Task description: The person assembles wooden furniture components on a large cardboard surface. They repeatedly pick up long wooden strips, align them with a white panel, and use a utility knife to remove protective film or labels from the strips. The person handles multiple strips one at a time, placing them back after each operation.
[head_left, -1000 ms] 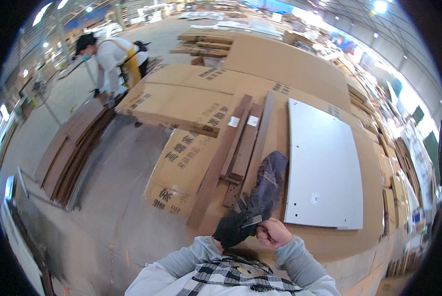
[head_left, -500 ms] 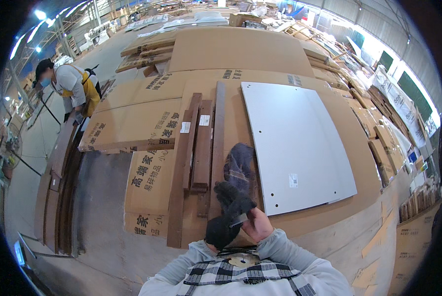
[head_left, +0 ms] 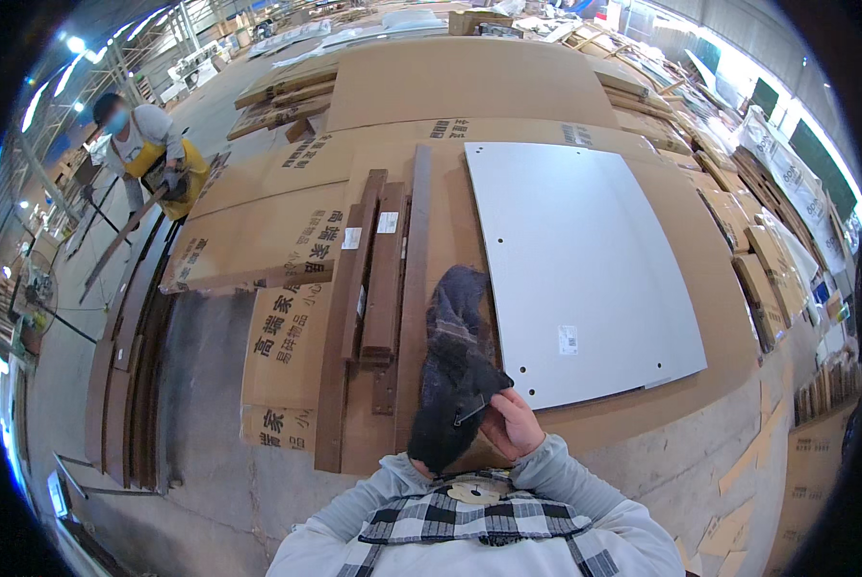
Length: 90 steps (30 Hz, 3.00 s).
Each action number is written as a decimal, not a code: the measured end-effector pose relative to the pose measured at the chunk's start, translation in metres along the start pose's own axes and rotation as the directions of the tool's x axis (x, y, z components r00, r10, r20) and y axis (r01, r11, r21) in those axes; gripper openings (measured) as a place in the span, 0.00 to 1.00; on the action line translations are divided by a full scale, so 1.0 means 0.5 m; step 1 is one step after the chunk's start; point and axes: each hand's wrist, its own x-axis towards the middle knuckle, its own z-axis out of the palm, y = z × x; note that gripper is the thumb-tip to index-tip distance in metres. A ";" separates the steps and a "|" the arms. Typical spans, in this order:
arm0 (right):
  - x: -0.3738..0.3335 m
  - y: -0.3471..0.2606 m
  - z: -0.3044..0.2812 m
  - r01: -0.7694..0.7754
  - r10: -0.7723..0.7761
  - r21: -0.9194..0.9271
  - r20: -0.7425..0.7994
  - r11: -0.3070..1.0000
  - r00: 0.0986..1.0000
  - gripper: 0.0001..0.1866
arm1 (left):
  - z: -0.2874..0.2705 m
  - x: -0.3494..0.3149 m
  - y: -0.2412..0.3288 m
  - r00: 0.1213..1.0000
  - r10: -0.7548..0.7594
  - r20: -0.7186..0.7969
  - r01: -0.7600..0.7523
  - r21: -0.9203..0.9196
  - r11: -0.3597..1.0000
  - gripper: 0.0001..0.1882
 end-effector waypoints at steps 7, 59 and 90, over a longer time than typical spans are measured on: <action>-0.006 -0.013 0.050 -0.114 0.113 -0.018 -0.040 0.993 0.993 0.16 | 0.017 -0.025 -0.025 0.987 0.050 0.153 -0.029 -0.136 0.990 0.16; 0.133 -0.089 0.011 0.197 -0.234 -0.457 -0.025 0.867 0.972 0.20 | -0.126 -0.104 -0.041 0.749 -0.443 0.493 0.655 -0.656 0.376 0.42; -0.167 -0.084 -0.092 0.267 -0.375 -0.381 -0.245 0.885 0.894 0.20 | 0.030 0.064 0.071 0.936 0.156 0.317 -0.025 -0.384 0.923 0.49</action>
